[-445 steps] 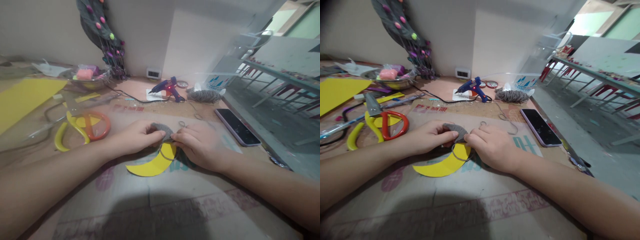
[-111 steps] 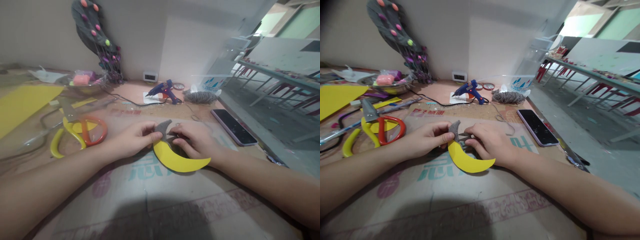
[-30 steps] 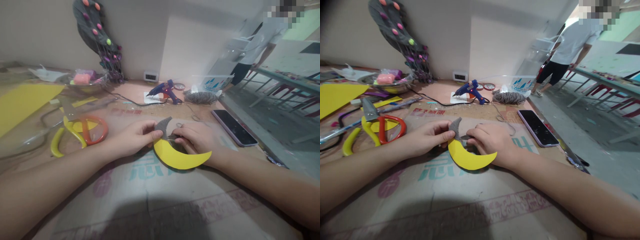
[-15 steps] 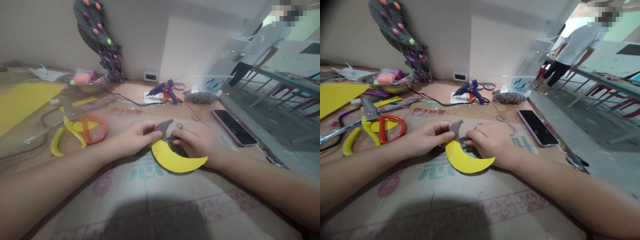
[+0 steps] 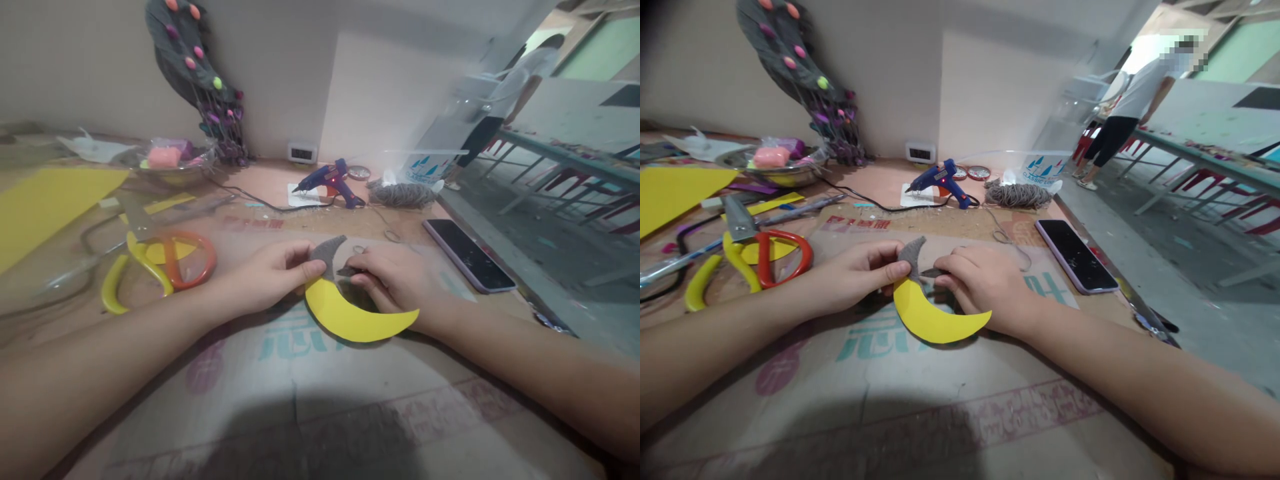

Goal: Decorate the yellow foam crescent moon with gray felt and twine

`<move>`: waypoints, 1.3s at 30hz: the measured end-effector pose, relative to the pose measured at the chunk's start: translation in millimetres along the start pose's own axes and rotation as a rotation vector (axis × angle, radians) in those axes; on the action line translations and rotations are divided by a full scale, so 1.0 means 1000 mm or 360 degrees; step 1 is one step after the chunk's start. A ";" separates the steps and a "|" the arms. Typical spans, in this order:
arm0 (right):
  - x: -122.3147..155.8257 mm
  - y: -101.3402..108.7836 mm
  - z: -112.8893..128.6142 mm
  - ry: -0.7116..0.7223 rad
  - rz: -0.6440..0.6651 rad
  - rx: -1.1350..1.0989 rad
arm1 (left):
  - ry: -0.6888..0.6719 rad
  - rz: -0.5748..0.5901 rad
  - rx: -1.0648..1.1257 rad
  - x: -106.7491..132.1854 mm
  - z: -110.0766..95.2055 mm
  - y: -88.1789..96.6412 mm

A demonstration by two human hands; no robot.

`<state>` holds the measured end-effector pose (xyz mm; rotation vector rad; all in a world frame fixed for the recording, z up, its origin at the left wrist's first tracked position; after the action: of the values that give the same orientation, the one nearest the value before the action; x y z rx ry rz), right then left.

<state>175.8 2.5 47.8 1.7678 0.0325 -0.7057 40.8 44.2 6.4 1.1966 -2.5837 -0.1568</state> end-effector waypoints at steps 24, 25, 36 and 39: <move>-0.008 0.002 0.008 0.0138 0.0036 0.0073 | -0.0010 -0.0063 -0.0052 0.001 -0.002 0.002; -0.008 0.002 0.007 0.0131 0.0048 0.0081 | -0.0009 -0.0065 -0.0051 0.001 -0.001 0.002; 0.008 -0.004 -0.022 -0.0595 -0.0174 -0.0598 | -0.0087 -0.0124 0.0118 0.003 -0.007 0.008; 0.009 -0.010 -0.029 -0.0845 -0.0157 -0.0770 | -0.0078 -0.0114 0.0109 0.002 -0.008 0.009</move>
<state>192.1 29.1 39.0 1.0892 -0.0657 -1.1168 34.9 48.8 16.0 1.3261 -2.6093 -0.1147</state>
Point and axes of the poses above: each hand's wrist, its own x-axis away from the middle knuckle, its own y-axis out of the back of the hand, z = x × y, the point moved 7 cm from there along -x, towards the middle knuckle, and after that the axes turned 15 degrees about y, right-handed, at the moved point
